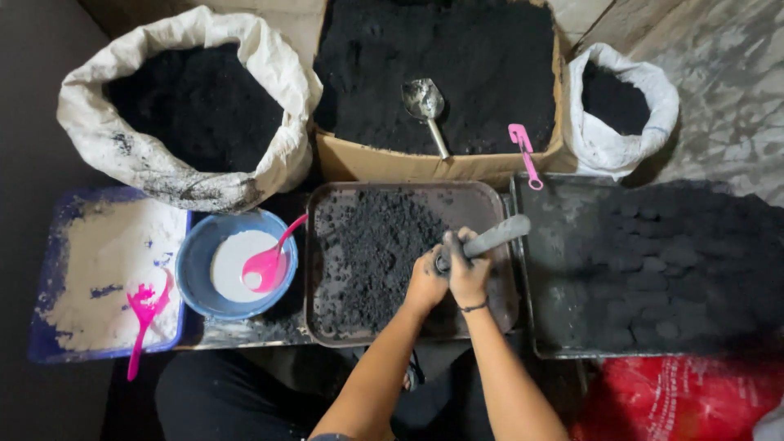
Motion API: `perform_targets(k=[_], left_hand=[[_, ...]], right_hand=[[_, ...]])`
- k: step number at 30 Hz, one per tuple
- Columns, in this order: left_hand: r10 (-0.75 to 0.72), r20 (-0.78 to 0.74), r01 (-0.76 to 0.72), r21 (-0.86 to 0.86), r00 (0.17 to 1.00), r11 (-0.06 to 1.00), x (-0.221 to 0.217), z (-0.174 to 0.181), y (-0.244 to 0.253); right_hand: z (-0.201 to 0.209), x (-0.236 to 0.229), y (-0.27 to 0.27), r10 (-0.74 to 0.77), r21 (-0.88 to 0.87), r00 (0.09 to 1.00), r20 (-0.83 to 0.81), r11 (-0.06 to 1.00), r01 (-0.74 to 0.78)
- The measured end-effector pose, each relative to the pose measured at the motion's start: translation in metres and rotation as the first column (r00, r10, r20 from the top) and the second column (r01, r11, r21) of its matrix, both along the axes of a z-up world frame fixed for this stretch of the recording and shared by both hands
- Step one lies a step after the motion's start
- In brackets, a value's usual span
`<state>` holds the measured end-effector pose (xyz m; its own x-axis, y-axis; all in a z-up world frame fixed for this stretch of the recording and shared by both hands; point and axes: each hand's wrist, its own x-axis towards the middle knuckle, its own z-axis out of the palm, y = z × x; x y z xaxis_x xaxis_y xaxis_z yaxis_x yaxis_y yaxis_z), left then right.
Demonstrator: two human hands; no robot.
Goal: The person scoops a black granular material into a cylindrical mold and uses a metal rod to compress it. They then eject the formed briquette onto a tray and repeat the process. The person is sitting on the floor during the task.
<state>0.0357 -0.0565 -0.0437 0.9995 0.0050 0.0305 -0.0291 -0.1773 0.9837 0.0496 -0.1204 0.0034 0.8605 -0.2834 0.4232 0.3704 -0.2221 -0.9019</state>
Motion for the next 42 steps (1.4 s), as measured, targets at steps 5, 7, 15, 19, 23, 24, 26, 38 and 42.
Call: perform_targets(k=[5, 7, 15, 19, 23, 24, 26, 38, 42], left_hand=[[-0.003, -0.02, 0.004, 0.036, 1.0, 0.999, -0.006, 0.005, 0.001], [-0.012, -0.025, 0.013, 0.015, 1.0, 1.0, -0.006, 0.003, -0.001], [-0.031, -0.073, 0.032, 0.02, 0.997, 0.999, -0.005, 0.005, 0.004], [-0.035, -0.049, 0.039, 0.076, 0.998, 0.996, -0.006, 0.016, 0.006], [-0.028, -0.046, 0.03, 0.058, 0.999, 0.998, -0.007, 0.012, 0.002], [-0.022, -0.046, 0.025, 0.057, 0.999, 0.998, -0.006, 0.009, 0.001], [-0.021, -0.049, 0.024, 0.047, 0.999, 0.999, -0.006, 0.008, 0.001], [-0.019, -0.05, 0.021, 0.046, 0.999, 0.999, -0.007, 0.014, 0.006], [-0.052, -0.002, 0.052, -0.001, 0.999, 0.999, -0.001, 0.004, 0.005]], right_hand=[[0.043, -0.007, -0.002, -0.034, 0.196, 0.999, 0.034, 0.98, 0.027], [0.07, -0.007, -0.003, -0.056, 0.217, 0.996, 0.068, 0.975, 0.04], [0.096, -0.009, -0.005, 0.087, 0.253, 0.977, 0.193, 0.958, -0.135], [0.068, -0.009, -0.004, 0.073, 0.266, 0.971, 0.228, 0.955, -0.134], [0.035, -0.008, -0.002, 0.097, 0.263, 0.969, 0.229, 0.952, -0.157], [0.036, -0.01, 0.005, 0.1, 0.26, 0.967, 0.236, 0.952, -0.162], [0.031, -0.014, 0.009, 0.117, 0.223, 0.965, 0.236, 0.96, -0.171], [0.008, -0.006, 0.0, 0.111, -0.05, 0.972, 0.208, 0.993, -0.103], [0.018, -0.005, 0.004, 0.152, -0.157, 0.982, 0.11, 0.979, -0.133]])
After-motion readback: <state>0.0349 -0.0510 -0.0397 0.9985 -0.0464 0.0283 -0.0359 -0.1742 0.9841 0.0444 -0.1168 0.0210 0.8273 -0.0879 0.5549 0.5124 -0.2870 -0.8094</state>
